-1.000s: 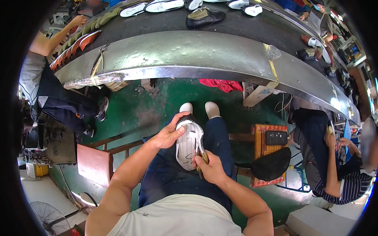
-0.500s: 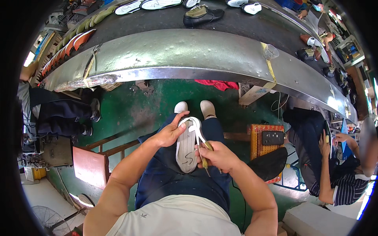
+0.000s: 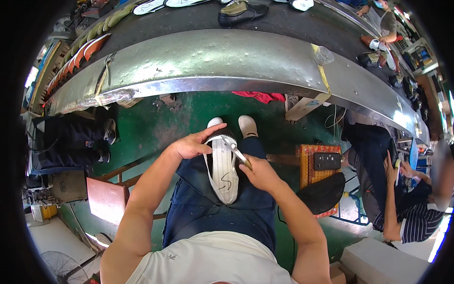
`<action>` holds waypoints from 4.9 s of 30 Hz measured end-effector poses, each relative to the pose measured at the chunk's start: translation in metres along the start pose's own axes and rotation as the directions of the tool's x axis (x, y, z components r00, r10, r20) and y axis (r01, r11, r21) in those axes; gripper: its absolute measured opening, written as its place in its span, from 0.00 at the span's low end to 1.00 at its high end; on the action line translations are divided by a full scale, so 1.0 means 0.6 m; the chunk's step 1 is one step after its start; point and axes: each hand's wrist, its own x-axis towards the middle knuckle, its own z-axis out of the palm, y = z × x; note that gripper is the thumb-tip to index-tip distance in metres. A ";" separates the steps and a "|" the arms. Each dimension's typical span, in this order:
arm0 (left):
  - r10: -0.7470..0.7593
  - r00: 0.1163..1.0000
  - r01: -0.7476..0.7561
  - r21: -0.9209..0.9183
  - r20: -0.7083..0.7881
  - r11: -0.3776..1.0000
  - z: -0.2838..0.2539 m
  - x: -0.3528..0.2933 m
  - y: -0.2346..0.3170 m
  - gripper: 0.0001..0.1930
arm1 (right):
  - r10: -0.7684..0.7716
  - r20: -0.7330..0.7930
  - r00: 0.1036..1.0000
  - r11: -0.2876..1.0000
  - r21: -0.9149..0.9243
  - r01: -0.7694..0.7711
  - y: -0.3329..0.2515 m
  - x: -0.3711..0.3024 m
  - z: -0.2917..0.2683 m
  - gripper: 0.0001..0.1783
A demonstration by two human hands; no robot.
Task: Manually lasting and shaping shoe uppers over lasts using a hand tool and conveyor belt system.
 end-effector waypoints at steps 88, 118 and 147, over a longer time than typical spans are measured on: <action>0.841 0.539 -0.444 0.863 0.044 0.239 0.169 -0.004 -0.160 0.45 | -0.373 -0.157 0.915 0.850 0.338 0.404 -0.025 0.029 0.016 0.21; 0.324 0.836 0.011 0.603 -0.443 0.797 0.174 -0.033 -0.014 0.49 | 0.263 0.345 0.901 0.933 -0.328 -0.147 -0.067 -0.259 0.015 0.27; 0.003 0.968 0.016 0.076 -0.251 0.997 0.169 -0.056 -0.207 0.48 | 0.193 0.433 0.881 0.826 -0.556 0.092 -0.121 -0.112 -0.072 0.15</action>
